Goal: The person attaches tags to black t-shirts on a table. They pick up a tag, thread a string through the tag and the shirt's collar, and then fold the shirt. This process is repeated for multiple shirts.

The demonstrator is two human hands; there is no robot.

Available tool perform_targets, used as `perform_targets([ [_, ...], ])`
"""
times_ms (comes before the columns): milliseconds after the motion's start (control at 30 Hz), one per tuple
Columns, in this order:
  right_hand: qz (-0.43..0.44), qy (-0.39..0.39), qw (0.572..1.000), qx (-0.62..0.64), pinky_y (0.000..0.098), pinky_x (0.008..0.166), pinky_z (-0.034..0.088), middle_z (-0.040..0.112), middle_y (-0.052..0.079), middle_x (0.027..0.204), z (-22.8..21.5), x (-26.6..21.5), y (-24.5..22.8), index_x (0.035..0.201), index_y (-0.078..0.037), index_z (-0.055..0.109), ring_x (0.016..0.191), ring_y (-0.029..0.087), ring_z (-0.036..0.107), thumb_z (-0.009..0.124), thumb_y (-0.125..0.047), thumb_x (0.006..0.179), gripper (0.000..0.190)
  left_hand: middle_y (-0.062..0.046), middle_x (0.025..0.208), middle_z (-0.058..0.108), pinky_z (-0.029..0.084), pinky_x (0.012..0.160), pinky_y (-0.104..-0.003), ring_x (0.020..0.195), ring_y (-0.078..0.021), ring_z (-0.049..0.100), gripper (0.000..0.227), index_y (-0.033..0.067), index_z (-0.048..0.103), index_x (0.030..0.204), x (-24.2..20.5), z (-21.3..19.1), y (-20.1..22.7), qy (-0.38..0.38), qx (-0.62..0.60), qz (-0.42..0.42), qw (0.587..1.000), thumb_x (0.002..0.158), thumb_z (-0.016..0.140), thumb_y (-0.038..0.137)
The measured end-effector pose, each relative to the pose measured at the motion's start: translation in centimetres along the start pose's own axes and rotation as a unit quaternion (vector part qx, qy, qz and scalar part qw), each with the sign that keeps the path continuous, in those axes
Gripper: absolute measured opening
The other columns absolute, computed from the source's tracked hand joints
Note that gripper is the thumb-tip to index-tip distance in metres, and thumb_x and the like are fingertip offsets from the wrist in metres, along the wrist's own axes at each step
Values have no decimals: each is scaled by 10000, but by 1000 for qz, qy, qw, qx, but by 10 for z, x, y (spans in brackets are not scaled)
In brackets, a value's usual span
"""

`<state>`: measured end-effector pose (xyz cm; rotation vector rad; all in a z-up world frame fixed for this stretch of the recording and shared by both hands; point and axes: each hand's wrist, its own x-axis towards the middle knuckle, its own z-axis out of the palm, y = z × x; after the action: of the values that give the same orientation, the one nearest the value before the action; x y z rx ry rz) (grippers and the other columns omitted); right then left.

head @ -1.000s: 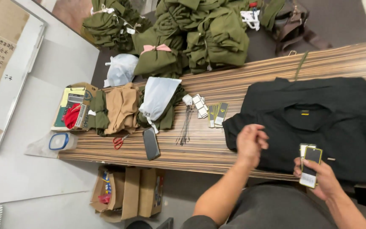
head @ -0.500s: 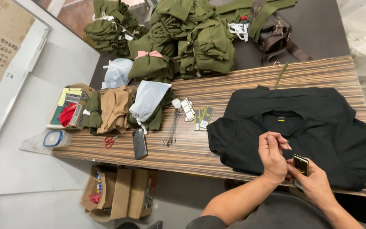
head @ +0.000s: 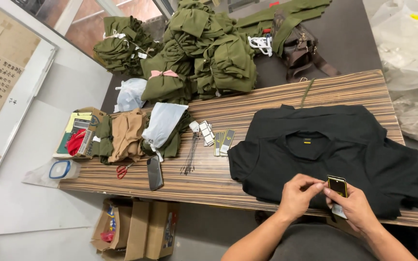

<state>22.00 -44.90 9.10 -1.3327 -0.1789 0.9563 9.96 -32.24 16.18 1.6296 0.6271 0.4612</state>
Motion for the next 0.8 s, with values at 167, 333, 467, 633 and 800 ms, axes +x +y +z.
perform_targets([
  [167, 14, -18, 997, 69, 352, 559, 445, 591, 159, 782, -7, 0, 5, 1195, 32, 625, 604, 232, 528, 635, -122, 1000, 249, -5, 977, 731, 509, 809, -186, 810, -49, 653, 171, 183, 788, 1098, 0, -3, -3, -21, -4, -57, 998, 969, 739, 283],
  [333, 19, -19, 991, 135, 406, 585, 464, 544, 175, 908, -8, -12, -2, 1537, -156, 446, 657, 249, 499, 522, -652, 954, 769, -34, 918, 726, 555, 702, -219, 755, -78, 661, 154, 100, 782, 1046, 16, 0, 8, 42, -16, -53, 998, 985, 702, 217],
  [467, 80, 0, 990, 113, 565, 530, 536, 609, 273, 1011, -16, -6, 22, 1249, -50, 445, 615, 412, 579, 445, -343, 1130, 316, -23, 1004, 757, 546, 862, -232, 923, -91, 705, 121, 140, 771, 1072, 27, 18, 25, 42, 24, 38, 998, 1013, 686, 205],
  [633, 92, 37, 993, 61, 612, 573, 497, 530, 313, 1025, 2, -14, -31, 1649, -254, 350, 582, 430, 509, 462, -132, 1054, 618, -22, 1070, 761, 534, 922, -248, 988, -106, 706, 143, 139, 761, 1103, 45, 28, 12, 34, 30, 43, 998, 1016, 674, 213],
  [800, -47, 37, 998, 20, 395, 347, 433, 643, 241, 1087, -27, 2, -1, 1285, -77, 383, 440, 309, 525, 516, -200, 1076, 276, -27, 819, 715, 505, 823, -354, 823, -193, 693, 267, 117, 665, 1027, 55, 12, -10, -85, 114, -63, 988, 1037, 513, 336],
])
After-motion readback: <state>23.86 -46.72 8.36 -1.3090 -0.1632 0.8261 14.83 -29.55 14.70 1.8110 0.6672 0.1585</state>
